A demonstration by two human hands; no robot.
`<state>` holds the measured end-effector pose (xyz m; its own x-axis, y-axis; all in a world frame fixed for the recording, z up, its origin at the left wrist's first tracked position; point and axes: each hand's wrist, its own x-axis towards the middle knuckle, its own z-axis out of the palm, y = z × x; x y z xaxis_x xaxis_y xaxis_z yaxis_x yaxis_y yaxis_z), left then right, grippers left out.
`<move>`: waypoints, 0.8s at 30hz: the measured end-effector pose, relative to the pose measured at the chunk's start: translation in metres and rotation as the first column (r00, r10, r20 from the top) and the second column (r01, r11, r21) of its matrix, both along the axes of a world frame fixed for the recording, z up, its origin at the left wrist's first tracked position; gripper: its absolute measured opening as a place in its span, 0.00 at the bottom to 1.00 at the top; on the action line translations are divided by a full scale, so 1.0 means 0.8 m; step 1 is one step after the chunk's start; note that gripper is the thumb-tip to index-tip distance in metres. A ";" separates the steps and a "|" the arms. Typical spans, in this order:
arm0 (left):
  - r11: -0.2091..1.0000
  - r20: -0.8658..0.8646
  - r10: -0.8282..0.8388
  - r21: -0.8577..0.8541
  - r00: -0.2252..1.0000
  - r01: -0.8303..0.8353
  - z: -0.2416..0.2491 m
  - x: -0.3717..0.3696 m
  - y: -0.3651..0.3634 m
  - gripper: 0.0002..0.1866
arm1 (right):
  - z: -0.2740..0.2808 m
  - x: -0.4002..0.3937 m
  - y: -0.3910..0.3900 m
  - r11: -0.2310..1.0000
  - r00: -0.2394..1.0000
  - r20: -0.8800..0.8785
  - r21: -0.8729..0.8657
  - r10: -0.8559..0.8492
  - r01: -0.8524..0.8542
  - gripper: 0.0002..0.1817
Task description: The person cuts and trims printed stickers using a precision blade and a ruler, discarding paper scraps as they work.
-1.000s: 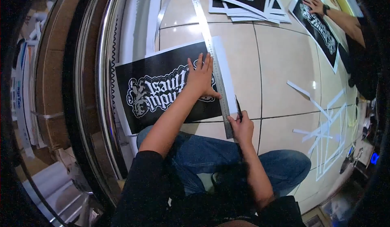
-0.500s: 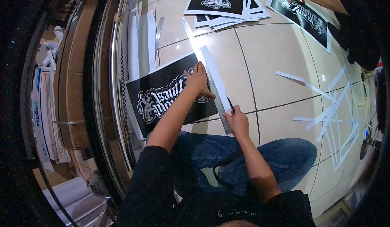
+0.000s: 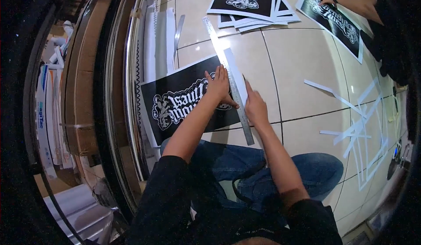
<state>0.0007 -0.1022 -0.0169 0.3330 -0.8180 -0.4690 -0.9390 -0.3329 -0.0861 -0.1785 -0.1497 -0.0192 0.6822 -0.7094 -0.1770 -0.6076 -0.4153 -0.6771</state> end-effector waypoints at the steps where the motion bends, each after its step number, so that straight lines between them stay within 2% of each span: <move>1: 0.999 0.008 -0.002 -0.037 1.000 0.003 -0.008 0.002 0.003 0.90 | -0.002 0.026 -0.015 0.999 0.999 -0.040 -0.027 0.033 -0.034 0.34; 4: 0.994 -0.024 0.003 -0.106 1.000 -0.006 -0.017 0.006 0.006 0.90 | -0.012 0.102 -0.050 0.993 0.993 -0.099 -0.095 0.060 -0.069 0.34; 5: 1.000 0.003 0.003 0.030 1.000 -0.004 -0.005 0.004 0.001 0.89 | -0.019 0.122 -0.060 0.989 0.994 -0.083 -0.128 0.066 -0.077 0.34; 8: 0.999 0.060 -0.042 -0.032 0.997 0.044 -0.042 0.013 0.005 0.88 | -0.029 0.164 -0.075 0.978 0.991 -0.101 -0.181 0.087 -0.104 0.34; 12: 0.996 0.125 -0.084 0.017 0.989 0.083 -0.046 0.013 0.008 0.87 | -0.036 0.190 -0.077 0.964 0.985 -0.131 -0.226 0.110 -0.138 0.36; 14: 0.989 0.042 -0.081 -0.118 0.996 0.085 -0.026 0.009 0.013 0.69 | -0.038 0.197 -0.074 0.963 0.981 -0.161 -0.227 0.111 -0.147 0.35; 18: 0.996 0.040 -0.086 -0.036 0.995 0.087 -0.027 0.012 0.009 0.69 | -0.043 0.198 -0.068 0.957 0.974 -0.205 -0.252 0.095 -0.146 0.33; 20: 0.993 0.037 -0.089 0.076 0.995 0.086 -0.023 0.011 0.006 0.81 | -0.046 0.195 -0.064 0.960 0.976 -0.195 -0.241 0.096 -0.142 0.32; 21: 0.993 0.033 -0.087 0.078 0.996 0.084 -0.028 0.013 0.006 0.81 | -0.047 0.194 -0.062 0.963 0.979 -0.180 -0.234 0.093 -0.135 0.32; 23: 0.993 0.088 -0.102 -0.053 0.991 0.107 -0.063 0.019 0.014 0.80 | -0.046 0.192 -0.060 0.960 0.980 -0.173 -0.244 0.095 -0.136 0.31; 24: 0.993 0.084 -0.099 -0.049 0.992 0.103 -0.101 0.030 0.018 0.80 | -0.045 0.191 -0.060 0.958 0.983 -0.161 -0.256 0.093 -0.132 0.31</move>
<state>0.0244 -0.0874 -0.0977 0.2825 -0.8725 -0.3987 -0.9587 -0.2427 -0.1482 -0.0254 -0.1975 -0.0555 0.7411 -0.6643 -0.0969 -0.6302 -0.6387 -0.4414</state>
